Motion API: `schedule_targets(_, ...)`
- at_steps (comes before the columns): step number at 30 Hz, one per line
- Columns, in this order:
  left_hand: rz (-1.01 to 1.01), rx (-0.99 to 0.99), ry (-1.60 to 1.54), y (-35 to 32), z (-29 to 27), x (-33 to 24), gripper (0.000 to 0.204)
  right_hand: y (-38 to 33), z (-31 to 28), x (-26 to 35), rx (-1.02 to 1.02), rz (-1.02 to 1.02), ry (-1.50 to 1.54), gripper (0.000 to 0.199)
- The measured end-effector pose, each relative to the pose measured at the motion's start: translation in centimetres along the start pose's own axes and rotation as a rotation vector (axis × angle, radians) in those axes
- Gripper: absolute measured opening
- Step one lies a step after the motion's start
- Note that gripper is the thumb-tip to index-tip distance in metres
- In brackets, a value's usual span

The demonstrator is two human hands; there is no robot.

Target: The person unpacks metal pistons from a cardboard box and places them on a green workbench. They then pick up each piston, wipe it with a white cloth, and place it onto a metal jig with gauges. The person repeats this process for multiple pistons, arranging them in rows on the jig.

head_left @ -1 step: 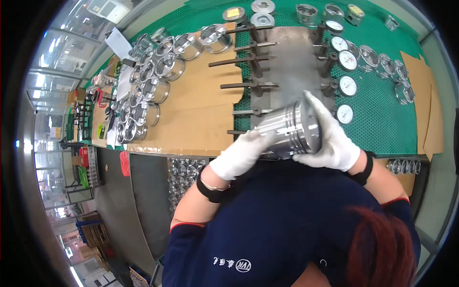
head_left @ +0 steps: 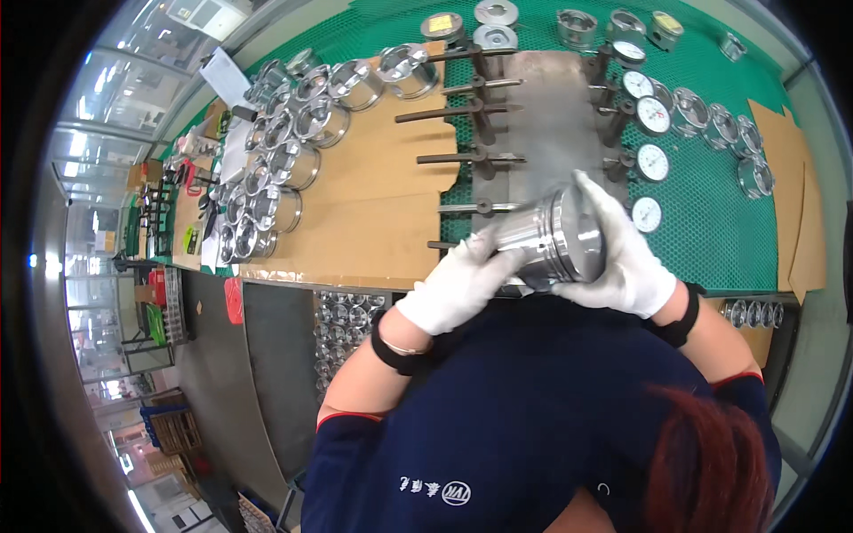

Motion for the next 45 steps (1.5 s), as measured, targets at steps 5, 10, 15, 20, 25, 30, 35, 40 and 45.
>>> schedule_targets(5,0.514,-0.068,0.636,1.1,1.7,-0.6,0.087,0.7,1.3,-0.3,0.02,0.025,-0.312,0.11)
schedule_targets(10,0.622,-0.163,0.846,3.5,3.2,-0.4,0.094,0.3,1.2,0.1,-0.045,-0.141,-0.27,0.102)
schedule_targets(15,0.688,-0.243,0.879,4.6,3.5,0.5,0.099,-4.6,0.5,-4.3,0.073,0.43,0.071,0.094)
schedule_targets(20,0.777,-0.236,0.757,6.4,3.7,0.3,0.101,-6.0,2.8,-5.5,0.099,0.775,0.629,0.092)
schedule_targets(25,0.753,-0.228,0.731,7.5,3.4,0.3,0.101,-6.3,2.9,-6.2,0.08,0.838,0.721,0.098)
schedule_targets(30,0.79,-0.21,0.715,7.6,3.5,-0.3,0.095,-6.0,2.9,-5.9,0.055,0.852,0.744,0.098)
schedule_targets(35,0.811,-0.23,0.718,7.6,3.4,-0.3,0.095,-5.9,2.8,-6.0,0.041,0.846,0.679,0.097)
schedule_targets(40,0.778,-0.225,0.714,7.8,3.5,0.0,0.097,-6.0,2.8,-6.1,0.013,0.84,0.675,0.096)
schedule_targets(45,0.817,-0.243,0.727,7.7,3.5,0.1,0.097,-5.9,2.6,-5.7,0.032,0.882,0.661,0.099)
Point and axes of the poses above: each hand's wrist, its own y-axis towards the middle knuckle, its own z-axis out of the palm, x = y × z, the point moved 5 cm from there along y, towards the middle knuckle, and after that the axes turned 1 degree about -z, right-handed, at the moved point
